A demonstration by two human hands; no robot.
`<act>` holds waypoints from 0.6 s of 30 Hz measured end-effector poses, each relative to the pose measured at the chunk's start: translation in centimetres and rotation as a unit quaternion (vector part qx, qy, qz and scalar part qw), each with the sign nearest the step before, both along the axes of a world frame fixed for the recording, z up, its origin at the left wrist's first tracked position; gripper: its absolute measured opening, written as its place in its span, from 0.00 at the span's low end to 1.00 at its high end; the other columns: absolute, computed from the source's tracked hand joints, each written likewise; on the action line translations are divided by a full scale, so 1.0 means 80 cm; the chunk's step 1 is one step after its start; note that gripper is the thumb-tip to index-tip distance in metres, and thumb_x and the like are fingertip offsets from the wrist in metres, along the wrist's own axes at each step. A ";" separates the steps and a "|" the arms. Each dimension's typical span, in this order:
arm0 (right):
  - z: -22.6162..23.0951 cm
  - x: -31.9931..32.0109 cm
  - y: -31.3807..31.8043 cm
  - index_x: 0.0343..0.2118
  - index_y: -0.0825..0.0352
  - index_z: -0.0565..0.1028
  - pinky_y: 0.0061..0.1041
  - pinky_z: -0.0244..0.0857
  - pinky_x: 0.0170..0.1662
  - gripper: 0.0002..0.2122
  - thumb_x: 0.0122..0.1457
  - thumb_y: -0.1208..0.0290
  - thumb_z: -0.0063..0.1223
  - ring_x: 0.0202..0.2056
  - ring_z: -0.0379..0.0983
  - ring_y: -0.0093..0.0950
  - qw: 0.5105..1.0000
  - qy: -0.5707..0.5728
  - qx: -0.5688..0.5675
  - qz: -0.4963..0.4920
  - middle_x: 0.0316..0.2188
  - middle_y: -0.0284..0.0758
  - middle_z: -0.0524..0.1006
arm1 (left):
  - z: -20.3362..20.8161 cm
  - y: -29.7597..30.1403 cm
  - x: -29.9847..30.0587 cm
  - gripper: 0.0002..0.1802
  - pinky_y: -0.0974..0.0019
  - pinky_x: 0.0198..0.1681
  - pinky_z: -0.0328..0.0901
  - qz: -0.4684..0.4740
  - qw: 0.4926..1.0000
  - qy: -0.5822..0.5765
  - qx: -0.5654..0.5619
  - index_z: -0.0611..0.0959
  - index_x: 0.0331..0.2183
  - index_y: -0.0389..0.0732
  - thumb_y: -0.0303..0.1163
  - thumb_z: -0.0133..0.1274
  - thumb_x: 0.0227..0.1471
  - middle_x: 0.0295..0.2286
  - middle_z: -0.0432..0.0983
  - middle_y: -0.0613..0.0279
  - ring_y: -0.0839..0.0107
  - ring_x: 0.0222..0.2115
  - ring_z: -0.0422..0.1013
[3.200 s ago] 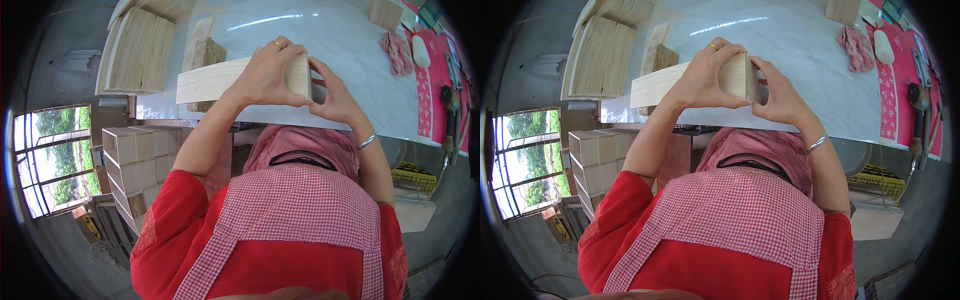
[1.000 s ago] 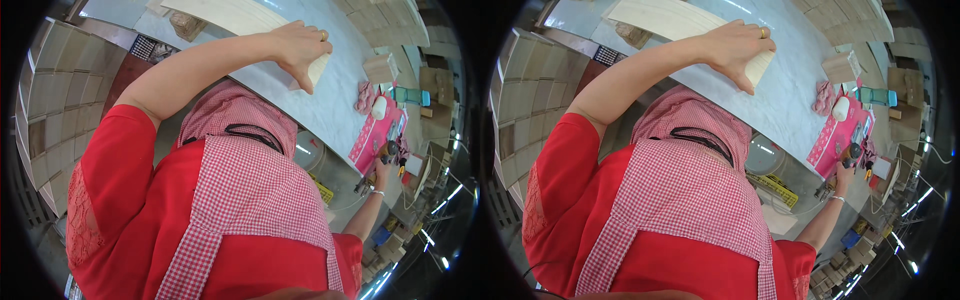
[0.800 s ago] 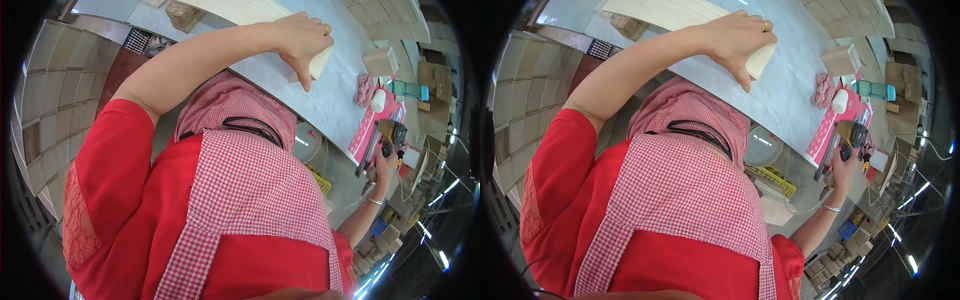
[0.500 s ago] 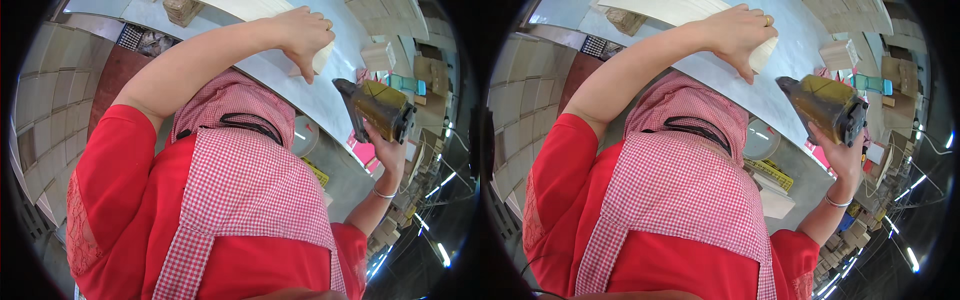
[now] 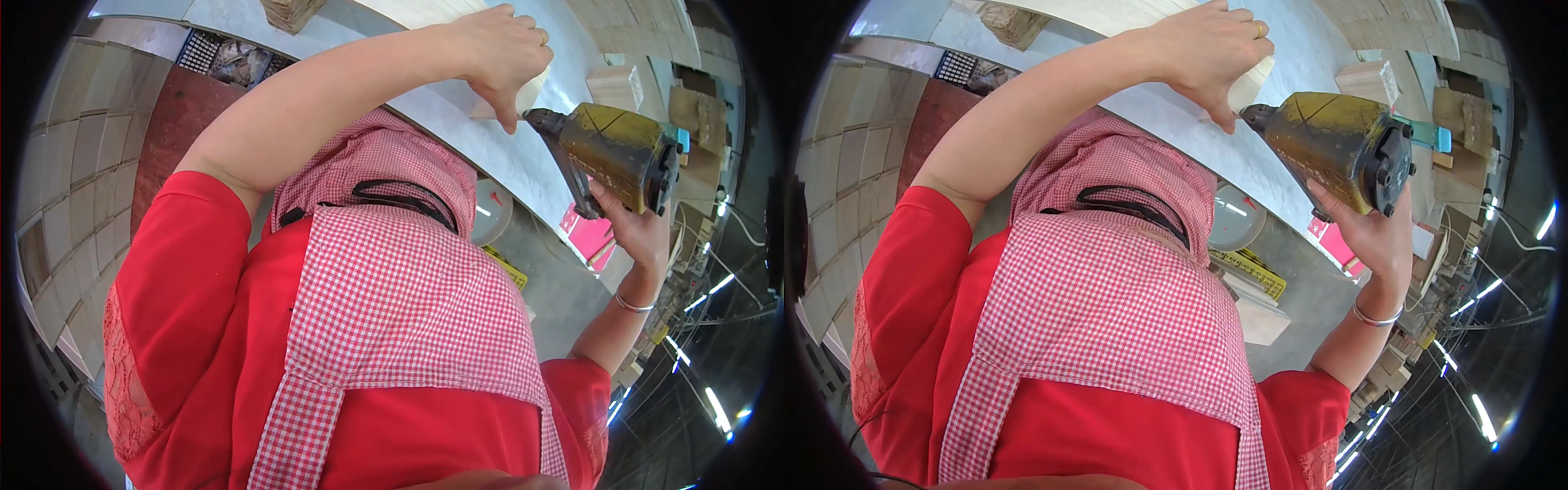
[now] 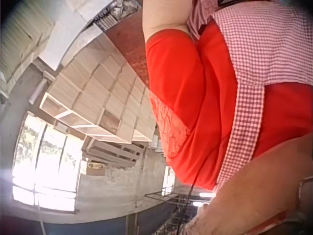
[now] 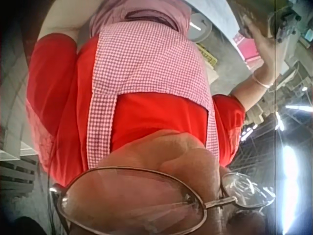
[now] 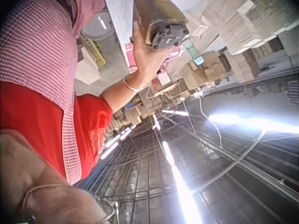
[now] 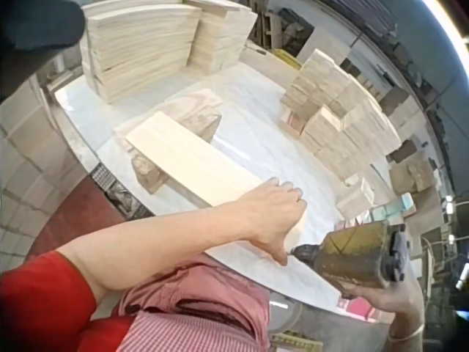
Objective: The recorder assembles small wooden boxes using wood glue and a pneumatic nail gun at a workshop bench.
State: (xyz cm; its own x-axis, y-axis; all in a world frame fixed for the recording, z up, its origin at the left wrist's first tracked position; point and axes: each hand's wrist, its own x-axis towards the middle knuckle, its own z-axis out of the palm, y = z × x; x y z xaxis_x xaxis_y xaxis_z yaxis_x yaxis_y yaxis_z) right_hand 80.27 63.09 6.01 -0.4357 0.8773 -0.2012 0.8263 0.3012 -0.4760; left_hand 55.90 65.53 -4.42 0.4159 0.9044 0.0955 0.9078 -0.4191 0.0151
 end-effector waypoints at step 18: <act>0.015 -0.010 0.041 0.45 0.73 0.76 0.26 0.71 0.44 0.18 0.52 0.75 0.69 0.39 0.77 0.24 1.000 -0.003 0.018 0.024 0.40 0.36 0.82 | -0.033 0.010 -0.012 0.47 0.51 0.55 0.59 -0.054 0.984 -0.169 -0.021 0.79 0.44 0.34 0.59 0.71 0.26 0.41 0.77 0.52 0.58 0.50 0.69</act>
State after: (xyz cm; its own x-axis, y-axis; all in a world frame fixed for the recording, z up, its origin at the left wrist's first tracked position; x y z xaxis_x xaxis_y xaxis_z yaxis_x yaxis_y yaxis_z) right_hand 79.45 66.37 7.23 -0.4757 0.8623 -0.1734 0.8138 0.3567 -0.4587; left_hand 54.91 66.32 -7.09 0.4611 0.8622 0.2097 0.7975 -0.5063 0.3281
